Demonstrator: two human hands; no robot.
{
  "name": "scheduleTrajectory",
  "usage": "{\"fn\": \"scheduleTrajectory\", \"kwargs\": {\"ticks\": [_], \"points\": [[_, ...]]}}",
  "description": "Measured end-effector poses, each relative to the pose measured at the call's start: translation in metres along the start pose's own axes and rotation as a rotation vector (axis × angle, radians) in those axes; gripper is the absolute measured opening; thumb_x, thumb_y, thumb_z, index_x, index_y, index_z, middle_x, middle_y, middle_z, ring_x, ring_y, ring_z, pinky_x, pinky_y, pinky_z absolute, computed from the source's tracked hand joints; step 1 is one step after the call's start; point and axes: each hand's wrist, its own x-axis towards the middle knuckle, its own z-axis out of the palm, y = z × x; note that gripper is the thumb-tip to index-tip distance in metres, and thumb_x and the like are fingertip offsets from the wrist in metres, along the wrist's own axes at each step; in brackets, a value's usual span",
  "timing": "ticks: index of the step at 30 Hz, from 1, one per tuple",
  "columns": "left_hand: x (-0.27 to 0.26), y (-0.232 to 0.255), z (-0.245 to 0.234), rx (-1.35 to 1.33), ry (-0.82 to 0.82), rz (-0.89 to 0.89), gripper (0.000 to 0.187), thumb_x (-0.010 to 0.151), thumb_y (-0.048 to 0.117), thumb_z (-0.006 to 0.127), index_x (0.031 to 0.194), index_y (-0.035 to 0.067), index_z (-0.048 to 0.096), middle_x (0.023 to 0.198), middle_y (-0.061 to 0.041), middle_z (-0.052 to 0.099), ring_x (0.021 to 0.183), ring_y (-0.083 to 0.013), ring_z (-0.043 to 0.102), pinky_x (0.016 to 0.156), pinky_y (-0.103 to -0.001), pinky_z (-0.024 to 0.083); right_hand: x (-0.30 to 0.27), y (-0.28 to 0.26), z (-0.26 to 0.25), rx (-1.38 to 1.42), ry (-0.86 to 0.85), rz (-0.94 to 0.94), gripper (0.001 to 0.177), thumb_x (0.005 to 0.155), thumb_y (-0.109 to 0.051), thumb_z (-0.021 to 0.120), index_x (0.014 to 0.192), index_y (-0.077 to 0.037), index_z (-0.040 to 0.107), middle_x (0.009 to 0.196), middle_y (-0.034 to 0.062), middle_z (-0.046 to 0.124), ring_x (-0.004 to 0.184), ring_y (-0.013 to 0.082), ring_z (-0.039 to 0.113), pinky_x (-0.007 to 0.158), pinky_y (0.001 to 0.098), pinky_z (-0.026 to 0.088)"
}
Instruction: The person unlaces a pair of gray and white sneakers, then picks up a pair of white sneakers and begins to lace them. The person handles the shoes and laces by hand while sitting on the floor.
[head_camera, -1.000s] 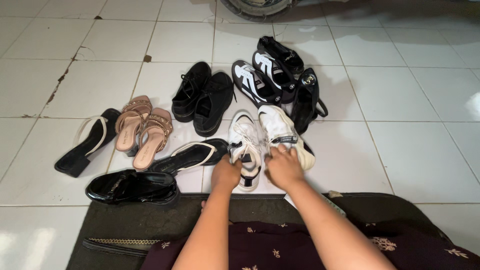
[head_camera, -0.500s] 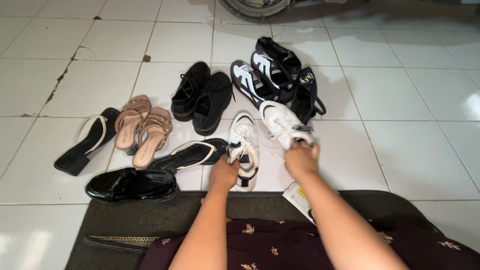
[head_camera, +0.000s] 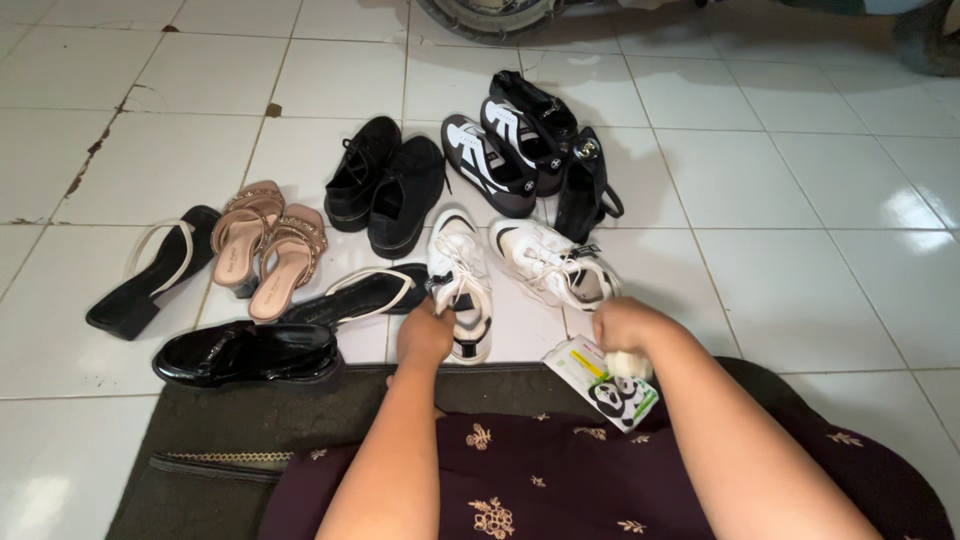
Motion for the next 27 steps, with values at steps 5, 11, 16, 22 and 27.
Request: {"fn": "scheduleTrajectory", "kwargs": {"ticks": [5,11,16,22,27], "points": [[0.002,-0.004,0.004,-0.006,0.006,-0.014,0.049,0.093,0.036,0.059,0.140,0.020,0.060,0.124,-0.018,0.069,0.118,-0.0365,0.064,0.101,-0.045,0.049,-0.013,-0.009,0.005,0.084,-0.239,0.156,0.026,0.075,-0.018,0.085,0.095,-0.004,0.077,0.093,0.0159,0.077,0.078,0.0289,0.075,0.071,0.0430,0.062],[0.009,-0.007,0.009,-0.039,0.011,0.013,0.049,0.090,0.037,0.062,0.135,0.019,0.064,0.120,-0.018,0.072,0.116,-0.0355,0.066,0.099,-0.044,0.050,-0.013,-0.046,-0.008,0.125,0.057,-0.028,0.026,0.083,-0.029,0.080,0.099,-0.009,0.081,0.092,0.0084,0.077,0.078,0.0218,0.072,0.073,0.0369,0.058],[0.013,-0.005,0.016,-0.086,0.022,0.028,0.053,0.085,0.037,0.064,0.133,0.014,0.066,0.114,-0.020,0.074,0.114,-0.0354,0.068,0.098,-0.044,0.051,0.012,-0.088,0.000,0.508,0.417,-0.261,0.016,0.081,-0.017,0.078,0.095,-0.009,0.078,0.083,0.0057,0.078,0.075,0.0172,0.072,0.073,0.0328,0.056],[0.013,0.006,0.009,-0.223,0.143,0.000,0.076,0.079,0.036,0.072,0.145,0.006,0.048,0.130,-0.020,0.065,0.121,-0.0368,0.063,0.101,-0.043,0.049,0.049,-0.128,0.021,0.831,0.734,-0.370,0.014,0.083,-0.002,0.070,0.096,-0.004,0.075,0.084,0.0054,0.077,0.076,0.0110,0.073,0.072,0.0251,0.057],[0.011,0.026,-0.003,-0.236,0.375,0.223,0.078,0.076,0.018,0.078,0.145,0.004,0.045,0.139,-0.023,0.054,0.125,-0.0438,0.054,0.102,-0.047,0.045,0.068,-0.143,0.030,1.140,0.612,-0.244,0.015,0.086,0.004,0.064,0.096,-0.004,0.073,0.080,0.0043,0.074,0.067,0.0109,0.070,0.063,0.0248,0.055]]}}
